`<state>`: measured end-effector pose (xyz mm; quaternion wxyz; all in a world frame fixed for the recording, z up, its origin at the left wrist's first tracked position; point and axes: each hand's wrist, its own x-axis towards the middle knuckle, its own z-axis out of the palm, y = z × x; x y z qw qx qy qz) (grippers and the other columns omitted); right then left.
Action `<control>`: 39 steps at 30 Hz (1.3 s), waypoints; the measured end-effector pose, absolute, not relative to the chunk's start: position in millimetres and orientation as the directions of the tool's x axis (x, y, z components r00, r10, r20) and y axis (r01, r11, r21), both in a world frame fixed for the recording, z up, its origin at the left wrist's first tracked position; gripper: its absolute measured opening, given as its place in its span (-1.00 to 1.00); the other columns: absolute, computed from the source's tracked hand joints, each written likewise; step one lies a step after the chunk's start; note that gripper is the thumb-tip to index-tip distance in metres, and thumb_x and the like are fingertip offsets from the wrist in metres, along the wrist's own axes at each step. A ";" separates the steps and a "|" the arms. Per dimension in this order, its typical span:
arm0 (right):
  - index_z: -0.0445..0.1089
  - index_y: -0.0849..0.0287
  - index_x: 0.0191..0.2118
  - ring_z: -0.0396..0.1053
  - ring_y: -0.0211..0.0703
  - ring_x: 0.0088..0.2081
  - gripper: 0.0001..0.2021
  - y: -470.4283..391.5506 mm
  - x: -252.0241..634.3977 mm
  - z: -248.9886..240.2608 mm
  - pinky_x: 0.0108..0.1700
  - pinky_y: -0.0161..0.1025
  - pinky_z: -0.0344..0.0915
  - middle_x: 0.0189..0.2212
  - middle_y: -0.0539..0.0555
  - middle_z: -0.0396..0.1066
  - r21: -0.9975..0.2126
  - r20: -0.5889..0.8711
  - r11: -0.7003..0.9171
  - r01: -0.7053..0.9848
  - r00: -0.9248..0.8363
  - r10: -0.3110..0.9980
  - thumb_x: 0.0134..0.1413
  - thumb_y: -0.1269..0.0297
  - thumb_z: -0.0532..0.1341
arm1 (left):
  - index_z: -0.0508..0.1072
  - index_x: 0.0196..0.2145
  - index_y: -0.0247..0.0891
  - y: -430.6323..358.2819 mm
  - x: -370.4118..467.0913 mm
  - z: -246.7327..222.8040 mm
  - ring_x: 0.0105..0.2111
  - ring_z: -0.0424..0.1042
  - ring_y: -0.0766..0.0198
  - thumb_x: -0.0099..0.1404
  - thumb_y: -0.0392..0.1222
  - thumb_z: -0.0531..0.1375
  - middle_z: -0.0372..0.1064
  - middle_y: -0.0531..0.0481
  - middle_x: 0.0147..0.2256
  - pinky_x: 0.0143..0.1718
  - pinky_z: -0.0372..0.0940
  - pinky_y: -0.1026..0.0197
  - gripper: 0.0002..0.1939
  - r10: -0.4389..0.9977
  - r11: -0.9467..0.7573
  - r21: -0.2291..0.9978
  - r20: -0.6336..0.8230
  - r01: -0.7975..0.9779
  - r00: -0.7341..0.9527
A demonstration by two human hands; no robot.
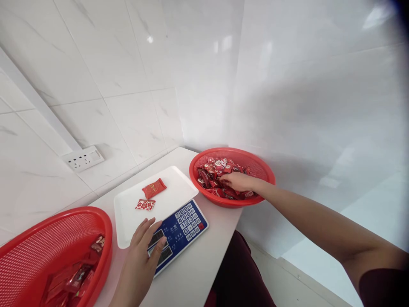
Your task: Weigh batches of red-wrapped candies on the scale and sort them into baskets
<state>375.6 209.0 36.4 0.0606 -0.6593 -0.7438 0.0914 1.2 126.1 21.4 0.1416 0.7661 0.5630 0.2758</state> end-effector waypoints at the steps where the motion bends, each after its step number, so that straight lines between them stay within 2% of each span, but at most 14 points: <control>1: 0.41 0.03 -0.07 0.42 -0.05 -0.19 -0.67 209.0 377.9 39.2 -0.20 -0.25 0.26 -0.16 0.06 0.48 -0.229 -0.021 0.101 0.968 -0.109 0.994 0.04 0.36 0.09 | 0.40 -0.07 -0.10 125.7 1.3 21.2 0.16 0.12 0.06 0.22 0.09 0.02 0.26 -0.07 0.08 0.07 0.19 -0.09 -0.60 0.939 -0.329 0.532 0.269 0.780 0.213; 5: 0.38 0.06 -0.07 0.41 -0.07 -0.20 -0.66 207.1 389.6 52.9 -0.21 -0.25 0.26 -0.17 0.06 0.47 -0.364 0.085 0.032 0.931 -0.001 0.996 0.08 0.38 0.01 | 0.43 -0.09 -0.08 125.3 3.5 22.4 0.15 0.14 0.05 0.22 0.07 0.03 0.28 -0.04 0.06 0.05 0.22 -0.08 -0.62 0.934 -0.341 0.556 0.294 0.758 0.204; 10: 0.38 0.13 -0.11 0.36 -0.10 -0.13 -0.69 205.2 399.1 67.0 -0.10 -0.23 0.23 -0.12 0.06 0.43 -0.501 0.249 0.015 0.866 0.127 0.960 0.03 0.40 0.04 | 0.44 -0.11 -0.07 123.3 9.9 31.6 0.10 0.22 0.02 0.19 0.03 0.07 0.32 -0.05 0.04 -0.05 0.32 -0.03 -0.65 0.933 -0.347 0.573 0.290 0.743 0.212; 14: 0.37 0.18 -0.09 0.37 -0.08 -0.13 -0.69 199.4 382.0 79.1 -0.11 -0.21 0.27 -0.17 0.10 0.45 -0.741 0.186 0.026 0.671 0.168 0.968 0.00 0.36 0.09 | 0.43 -0.11 -0.08 120.0 18.5 40.3 0.09 0.23 0.04 0.20 0.00 0.07 0.32 -0.05 0.04 0.03 0.23 -0.04 -0.67 0.945 -0.324 0.653 0.263 0.684 0.196; 16: 0.35 0.17 -0.06 0.38 -0.09 -0.13 -0.66 194.2 359.1 85.0 -0.11 -0.20 0.28 -0.18 0.09 0.46 -0.859 0.145 0.070 0.508 0.109 0.983 -0.01 0.34 0.11 | 0.39 -0.06 -0.11 118.9 25.4 44.0 0.08 0.25 0.06 0.21 -0.01 0.08 0.31 -0.08 0.04 0.04 0.22 -0.03 -0.64 0.960 -0.279 0.745 0.215 0.606 0.178; 19: 0.35 0.15 -0.06 0.38 -0.09 -0.13 -0.65 183.7 311.9 89.5 -0.09 -0.17 0.29 -0.20 0.07 0.47 -0.941 0.113 0.120 0.317 -0.043 0.993 -0.03 0.32 0.13 | 0.24 0.06 -0.14 119.1 37.7 49.7 0.01 0.32 0.10 0.21 -0.02 0.09 0.33 -0.14 0.01 -0.02 0.27 0.04 -0.54 0.978 -0.174 0.904 0.112 0.390 0.176; 22: 0.35 0.15 -0.06 0.40 -0.09 -0.16 -0.64 172.0 267.0 86.9 -0.11 -0.15 0.31 -0.23 0.06 0.48 -0.973 0.059 0.109 0.203 -0.238 0.970 -0.05 0.29 0.16 | 0.13 0.12 -0.17 122.1 46.3 54.7 -0.02 0.35 0.14 0.24 0.00 0.09 0.36 -0.15 -0.05 -0.08 0.31 0.09 -0.48 0.974 -0.110 0.989 0.087 0.101 0.209; 25: 0.33 0.14 -0.05 0.42 -0.09 -0.21 -0.61 165.4 241.2 81.2 -0.17 -0.16 0.32 -0.25 0.07 0.48 -0.979 -0.015 0.069 0.190 -0.409 0.912 -0.06 0.20 0.19 | 0.21 0.03 -0.19 125.4 44.7 56.2 -0.07 0.37 0.14 0.24 0.02 0.09 0.35 -0.14 -0.04 -0.21 0.37 0.16 -0.56 0.980 -0.053 0.991 0.075 -0.119 0.186; 27: 0.32 0.16 -0.05 0.42 -0.10 -0.26 -0.59 165.2 235.3 79.0 -0.21 -0.18 0.32 -0.29 0.07 0.48 -0.970 -0.043 0.081 0.230 -0.489 0.871 -0.05 0.14 0.20 | 0.26 -0.06 -0.21 126.7 38.7 54.4 -0.12 0.40 0.16 0.21 0.01 0.13 0.37 -0.11 -0.06 -0.28 0.38 0.20 -0.61 0.990 -0.039 0.981 0.063 -0.192 0.124; 31: 0.34 0.20 -0.11 0.39 -0.17 -0.34 -0.61 168.6 234.8 80.8 -0.30 -0.25 0.27 -0.35 0.07 0.46 -0.943 -0.113 0.111 0.314 -0.617 0.779 -0.02 0.06 0.18 | 0.24 -0.03 -0.24 127.6 27.3 48.4 -0.26 0.44 0.23 0.17 0.00 0.16 0.43 -0.07 -0.20 -0.34 0.37 0.23 -0.55 0.999 -0.023 0.986 0.028 -0.166 0.028; 35: 0.38 0.21 -0.40 0.27 -0.28 -0.49 -0.68 170.4 228.9 79.5 -0.43 -0.33 0.16 -0.52 -0.03 0.37 -0.894 -0.118 0.201 0.400 -0.643 0.757 -0.02 0.01 0.17 | 0.18 0.05 -0.23 128.9 26.8 45.4 -0.37 0.43 0.29 0.21 -0.05 0.12 0.39 0.03 -0.38 -0.36 0.37 0.23 -0.52 0.999 -0.032 0.998 0.034 -0.052 0.040; 37: 0.34 0.20 -0.50 0.23 -0.29 -0.54 -0.66 173.7 225.1 75.0 -0.47 -0.34 0.13 -0.60 -0.06 0.31 -0.871 -0.111 0.204 0.446 -0.583 0.805 -0.03 -0.01 0.16 | 0.15 0.07 -0.22 130.1 27.0 45.0 -0.33 0.42 0.28 0.24 -0.10 0.09 0.38 0.02 -0.37 -0.33 0.37 0.22 -0.54 0.998 -0.053 0.999 0.054 -0.006 0.036; 39: 0.33 0.20 -0.50 0.27 -0.27 -0.52 -0.65 180.6 223.5 69.8 -0.45 -0.33 0.16 -0.59 -0.05 0.35 -0.874 -0.112 0.151 0.461 -0.494 0.862 -0.02 -0.03 0.15 | 0.13 0.09 -0.19 131.4 25.2 44.7 -0.19 0.39 0.24 0.25 -0.17 0.08 0.37 -0.05 -0.23 -0.26 0.34 0.21 -0.55 0.994 -0.101 0.991 0.105 0.086 -0.033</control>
